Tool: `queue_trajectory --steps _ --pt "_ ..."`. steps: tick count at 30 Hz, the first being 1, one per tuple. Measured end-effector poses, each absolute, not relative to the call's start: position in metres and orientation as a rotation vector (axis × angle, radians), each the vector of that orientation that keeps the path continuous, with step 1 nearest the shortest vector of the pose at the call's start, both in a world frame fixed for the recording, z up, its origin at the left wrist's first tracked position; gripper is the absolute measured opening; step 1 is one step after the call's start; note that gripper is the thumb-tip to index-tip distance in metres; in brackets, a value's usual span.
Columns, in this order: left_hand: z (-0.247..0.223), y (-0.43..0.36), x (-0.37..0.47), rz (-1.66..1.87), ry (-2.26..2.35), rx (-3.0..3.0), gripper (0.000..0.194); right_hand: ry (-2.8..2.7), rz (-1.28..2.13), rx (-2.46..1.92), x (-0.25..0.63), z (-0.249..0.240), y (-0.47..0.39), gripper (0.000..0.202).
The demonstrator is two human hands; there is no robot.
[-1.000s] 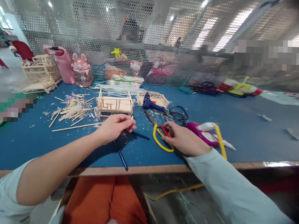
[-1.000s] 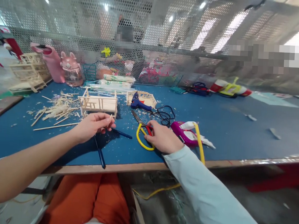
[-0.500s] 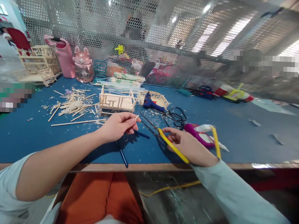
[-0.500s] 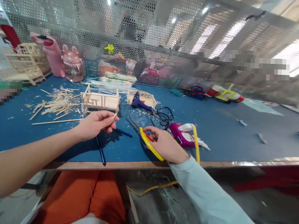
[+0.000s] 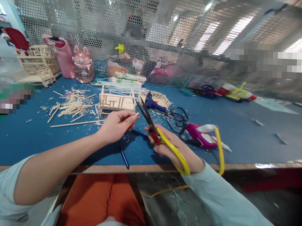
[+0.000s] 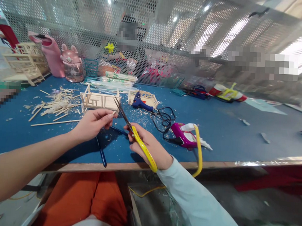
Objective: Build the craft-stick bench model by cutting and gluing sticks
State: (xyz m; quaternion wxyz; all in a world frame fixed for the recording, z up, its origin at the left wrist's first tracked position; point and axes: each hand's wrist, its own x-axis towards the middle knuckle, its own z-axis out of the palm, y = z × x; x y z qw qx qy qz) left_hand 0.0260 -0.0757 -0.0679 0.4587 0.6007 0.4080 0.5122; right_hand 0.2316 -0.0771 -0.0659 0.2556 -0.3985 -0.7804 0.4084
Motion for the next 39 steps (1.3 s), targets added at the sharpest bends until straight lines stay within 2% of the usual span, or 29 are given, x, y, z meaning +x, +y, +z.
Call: queue_trajectory --steps 8,16,27,39 --pt "-0.063 -0.078 0.025 1.226 1.056 1.597 0.026 -2.252 0.829 -1.085 0.226 -0.068 -0.077 0.046" --pt "-0.061 -0.081 0.022 1.154 1.076 1.664 0.027 -2.326 0.774 -1.121 0.223 -0.051 -0.085 0.045" --pt "-0.061 -0.084 0.023 1.13 1.051 1.722 0.028 -2.292 0.566 -1.168 0.213 -0.052 -0.094 0.016" --pt "-0.064 -0.084 0.023 1.143 1.039 1.748 0.029 -2.3 0.489 -1.144 0.216 -0.063 -0.092 0.021"
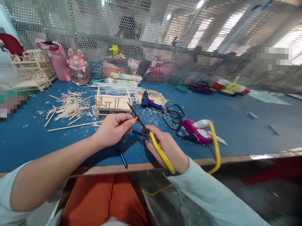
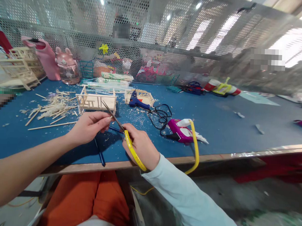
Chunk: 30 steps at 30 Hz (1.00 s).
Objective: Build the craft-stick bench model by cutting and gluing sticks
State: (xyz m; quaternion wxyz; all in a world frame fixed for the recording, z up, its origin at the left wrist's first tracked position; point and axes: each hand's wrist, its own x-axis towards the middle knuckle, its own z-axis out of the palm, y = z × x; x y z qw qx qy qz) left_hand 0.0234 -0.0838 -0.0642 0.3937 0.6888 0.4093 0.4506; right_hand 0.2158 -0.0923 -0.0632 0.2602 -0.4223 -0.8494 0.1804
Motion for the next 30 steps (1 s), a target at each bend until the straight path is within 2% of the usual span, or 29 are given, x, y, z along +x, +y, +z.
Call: queue_trajectory --steps 3,16,27,30 --pt "-0.063 -0.083 0.023 1.179 1.016 1.705 0.028 -2.338 0.51 -1.09 0.216 -0.062 -0.089 0.027" --pt "-0.065 -0.085 0.022 1.222 1.058 1.859 0.025 -2.354 0.112 -1.193 0.215 -0.058 -0.097 0.039" --pt "-0.072 -0.08 0.022 1.319 1.008 1.887 0.027 -2.381 -0.034 -1.139 0.219 -0.058 -0.089 0.039" --pt "-0.069 -0.082 0.023 1.278 1.038 1.888 0.027 -2.341 0.032 -1.132 0.215 -0.061 -0.089 0.032"
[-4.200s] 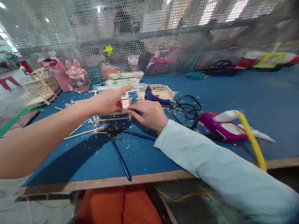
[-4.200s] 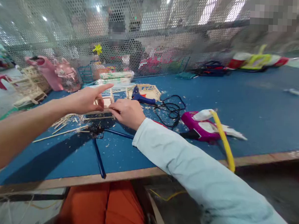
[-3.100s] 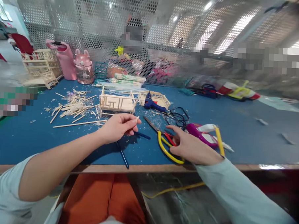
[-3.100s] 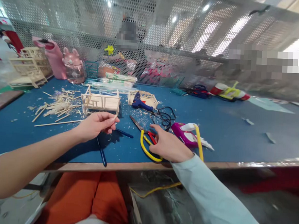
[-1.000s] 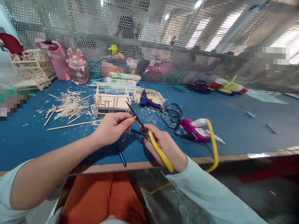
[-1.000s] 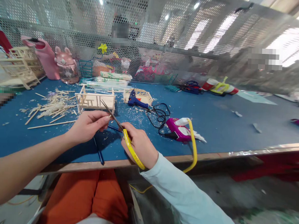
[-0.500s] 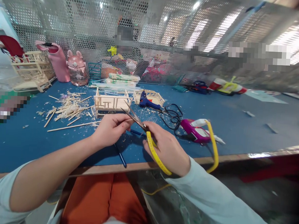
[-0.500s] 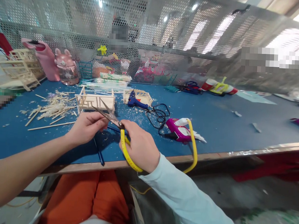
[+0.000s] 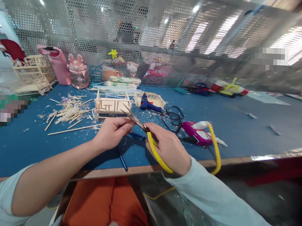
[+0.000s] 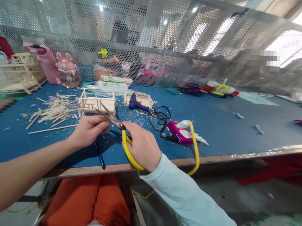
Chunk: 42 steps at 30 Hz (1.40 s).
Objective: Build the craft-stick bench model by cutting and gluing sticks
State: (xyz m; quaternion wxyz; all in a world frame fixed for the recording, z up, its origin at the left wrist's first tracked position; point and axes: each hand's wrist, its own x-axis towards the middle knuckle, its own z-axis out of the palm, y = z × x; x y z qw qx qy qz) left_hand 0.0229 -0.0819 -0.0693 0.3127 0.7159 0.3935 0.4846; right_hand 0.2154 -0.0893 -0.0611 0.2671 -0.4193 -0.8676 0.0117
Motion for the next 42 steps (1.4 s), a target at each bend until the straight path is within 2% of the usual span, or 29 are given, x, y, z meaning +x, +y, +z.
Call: queue_trajectory --steps 4,9,13,16,20,23,27,31,36,38,42 --pt "-0.068 -0.082 0.024 1.192 1.092 1.86 0.03 -2.231 0.164 -1.192 0.22 -0.063 -0.09 0.02" --pt "-0.07 -0.075 0.023 1.004 1.299 1.854 0.032 -2.06 0.092 -1.814 0.253 -0.059 -0.081 0.041" --pt "-0.071 -0.072 0.021 0.845 1.35 1.965 0.036 -2.192 0.062 -2.058 0.266 -0.061 -0.065 0.028" --pt "-0.072 -0.071 0.018 0.878 1.306 2.087 0.032 -2.394 -0.03 -1.979 0.26 -0.061 -0.056 0.028" --pt "-0.072 -0.067 0.011 0.919 1.305 2.17 0.021 -2.429 -0.411 -1.683 0.236 -0.051 -0.054 0.026" --pt "-0.07 -0.063 0.005 0.978 1.334 2.215 0.014 -2.564 -0.333 -1.087 0.21 -0.041 -0.05 0.026" --pt "-0.068 -0.058 -0.002 1.077 1.349 2.27 0.01 -2.601 -0.382 -0.78 0.182 -0.036 -0.032 0.023" --pt "-0.063 -0.057 -0.012 1.217 1.468 2.301 0.02 -2.521 -0.446 -0.694 0.174 -0.041 -0.004 0.026" --pt "-0.044 -0.047 -0.035 1.771 1.65 2.25 0.032 -2.394 -0.566 -0.809 0.174 -0.064 0.018 0.029" --pt "-0.031 -0.042 -0.039 1.565 1.612 2.366 0.046 -2.375 -0.567 -0.852 0.173 -0.071 0.019 0.031" --pt "-0.006 -0.031 -0.031 0.773 1.557 2.557 0.072 -2.333 -0.523 -0.915 0.17 -0.076 0.017 0.034"
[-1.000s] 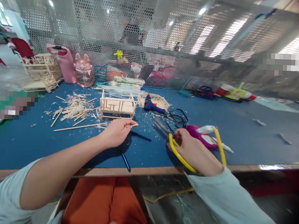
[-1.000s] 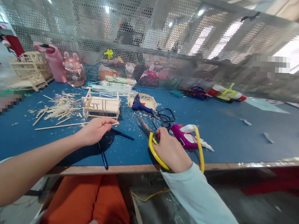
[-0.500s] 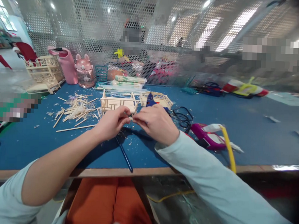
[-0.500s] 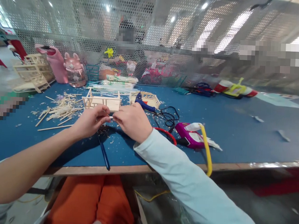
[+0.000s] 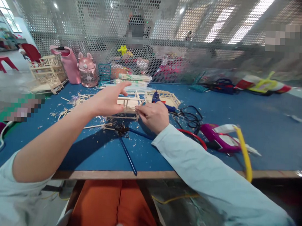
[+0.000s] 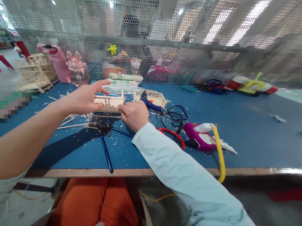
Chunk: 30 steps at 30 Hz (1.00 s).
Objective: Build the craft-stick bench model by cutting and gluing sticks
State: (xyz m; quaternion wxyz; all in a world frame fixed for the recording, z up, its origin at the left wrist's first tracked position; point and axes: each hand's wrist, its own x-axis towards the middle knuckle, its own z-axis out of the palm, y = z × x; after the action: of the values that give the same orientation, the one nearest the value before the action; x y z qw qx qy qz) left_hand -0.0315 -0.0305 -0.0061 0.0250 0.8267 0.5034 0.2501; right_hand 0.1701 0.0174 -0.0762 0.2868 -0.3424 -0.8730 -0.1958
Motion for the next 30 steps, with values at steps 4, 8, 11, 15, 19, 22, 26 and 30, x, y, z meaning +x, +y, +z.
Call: queue_trajectory --steps 4,8,11,15,19,22,26,30 --pt "0.006 -0.015 -0.017 0.39 1.594 2.576 0.08 -2.317 -0.476 -0.949 0.167 -0.076 0.018 0.034" --pt "0.003 0.0 -0.008 0.265 1.588 2.581 0.082 -2.298 -0.47 -0.957 0.166 -0.077 0.02 0.033" --pt "-0.001 0.003 -0.005 0.269 1.582 2.627 0.074 -2.293 -0.437 -0.953 0.166 -0.077 0.021 0.033" --pt "-0.003 0.001 -0.003 0.301 1.585 2.64 0.069 -2.239 -0.275 -0.866 0.168 -0.076 0.016 0.027" --pt "-0.003 0.0 -0.003 0.302 1.603 2.582 0.074 -1.901 0.102 -0.862 0.175 -0.074 0.014 0.017" --pt "-0.004 0.002 -0.003 0.301 1.587 2.583 0.075 -1.743 0.445 -0.968 0.178 -0.074 0.021 0.019" --pt "-0.004 0.002 -0.004 0.294 1.571 2.58 0.075 -1.801 0.777 -0.983 0.177 -0.075 0.029 0.021" --pt "-0.004 0.002 -0.005 0.286 1.567 2.573 0.076 -1.798 0.856 -0.909 0.175 -0.075 0.03 0.02"
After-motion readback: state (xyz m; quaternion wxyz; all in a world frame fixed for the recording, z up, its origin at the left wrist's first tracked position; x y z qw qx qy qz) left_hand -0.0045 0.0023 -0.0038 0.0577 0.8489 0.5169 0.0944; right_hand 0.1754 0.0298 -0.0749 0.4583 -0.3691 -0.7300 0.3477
